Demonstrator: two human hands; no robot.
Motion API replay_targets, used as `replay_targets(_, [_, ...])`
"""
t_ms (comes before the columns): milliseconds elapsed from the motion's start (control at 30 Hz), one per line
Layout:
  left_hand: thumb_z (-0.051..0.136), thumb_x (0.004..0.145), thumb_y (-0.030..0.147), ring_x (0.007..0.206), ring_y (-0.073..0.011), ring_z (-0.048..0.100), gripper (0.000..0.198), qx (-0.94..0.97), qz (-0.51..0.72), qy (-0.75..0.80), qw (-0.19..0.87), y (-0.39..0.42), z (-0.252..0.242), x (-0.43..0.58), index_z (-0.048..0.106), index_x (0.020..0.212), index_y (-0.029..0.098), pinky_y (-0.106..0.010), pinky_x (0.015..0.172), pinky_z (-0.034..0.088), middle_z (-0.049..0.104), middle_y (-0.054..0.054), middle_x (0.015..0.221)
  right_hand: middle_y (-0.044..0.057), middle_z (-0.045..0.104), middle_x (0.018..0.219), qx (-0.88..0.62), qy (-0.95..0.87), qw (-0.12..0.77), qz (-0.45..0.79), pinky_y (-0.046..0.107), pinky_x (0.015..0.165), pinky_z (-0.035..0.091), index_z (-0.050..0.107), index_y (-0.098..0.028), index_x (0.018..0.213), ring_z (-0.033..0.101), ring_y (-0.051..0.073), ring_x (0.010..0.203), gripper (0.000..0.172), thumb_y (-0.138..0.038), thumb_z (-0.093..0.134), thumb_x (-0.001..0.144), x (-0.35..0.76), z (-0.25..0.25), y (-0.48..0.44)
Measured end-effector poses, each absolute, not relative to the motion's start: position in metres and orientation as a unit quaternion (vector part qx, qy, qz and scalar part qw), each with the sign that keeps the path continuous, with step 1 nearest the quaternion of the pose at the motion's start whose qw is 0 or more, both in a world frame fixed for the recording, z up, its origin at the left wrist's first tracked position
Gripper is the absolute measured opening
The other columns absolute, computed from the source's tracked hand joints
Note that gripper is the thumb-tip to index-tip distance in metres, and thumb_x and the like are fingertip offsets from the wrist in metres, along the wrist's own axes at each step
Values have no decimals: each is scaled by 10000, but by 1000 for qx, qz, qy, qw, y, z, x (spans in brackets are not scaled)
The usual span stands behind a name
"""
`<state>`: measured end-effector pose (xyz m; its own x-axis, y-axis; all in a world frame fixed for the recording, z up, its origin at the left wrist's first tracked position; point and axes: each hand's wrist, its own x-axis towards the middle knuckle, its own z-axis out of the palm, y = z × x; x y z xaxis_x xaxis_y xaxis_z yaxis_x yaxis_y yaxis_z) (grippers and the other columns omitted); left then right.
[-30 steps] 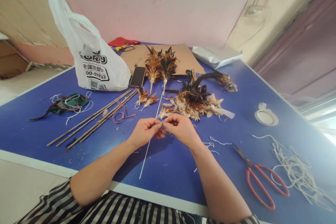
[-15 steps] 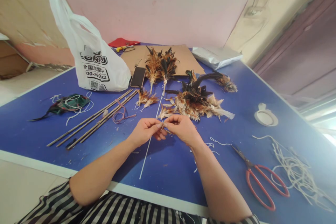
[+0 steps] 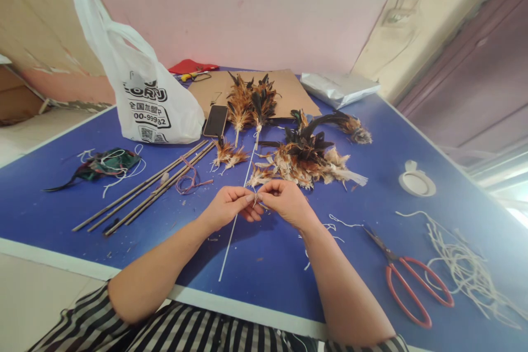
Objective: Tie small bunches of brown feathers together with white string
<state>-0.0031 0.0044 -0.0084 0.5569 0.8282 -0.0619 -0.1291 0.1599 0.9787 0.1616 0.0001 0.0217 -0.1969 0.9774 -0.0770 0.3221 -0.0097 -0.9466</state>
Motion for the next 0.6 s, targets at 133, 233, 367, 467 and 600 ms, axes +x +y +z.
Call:
replay_targets(133, [535, 739, 409, 640, -185, 637, 340, 544, 341, 308, 702, 4, -6, -4, 600, 816, 85, -280, 574, 497, 660, -126, 754, -22, 518, 515, -533, -604, 348, 479, 197, 441, 335, 610, -137, 686, 424, 73, 466, 153, -283, 579, 651, 161, 21, 0])
replay_targets(233, [588, 704, 383, 645, -192, 636, 338, 546, 338, 314, 699, 3, -5, -4, 606, 849, 79, -291, 582, 499, 659, -125, 749, -18, 526, 519, -531, -600, 352, 484, 197, 446, 341, 610, -134, 675, 428, 72, 465, 142, -268, 582, 637, 161, 21, 0])
replay_targets(367, [607, 693, 354, 629, -188, 634, 317, 540, 337, 331, 696, 3, -5, -3, 606, 833, 70, -280, 564, 498, 656, -124, 728, -14, 526, 515, -530, -597, 355, 486, 196, 440, 340, 610, -129, 669, 427, 70, 460, 144, -265, 581, 629, 160, 22, 0])
replay_targets(467, [590, 708, 355, 633, -183, 633, 313, 541, 340, 328, 696, 3, -5, -2, 607, 831, 68, -273, 565, 498, 655, -126, 734, -13, 525, 517, -528, -595, 356, 490, 195, 441, 344, 611, -126, 679, 430, 70, 464, 148, -262, 577, 633, 160, 23, 0])
replay_targets(600, [579, 715, 362, 645, -180, 634, 315, 545, 336, 326, 696, 3, -4, -2, 609, 832, 71, -270, 577, 500, 656, -124, 740, -14, 530, 524, -528, -589, 358, 496, 192, 439, 344, 609, -127, 680, 428, 67, 464, 138, -254, 579, 637, 161, 22, -1])
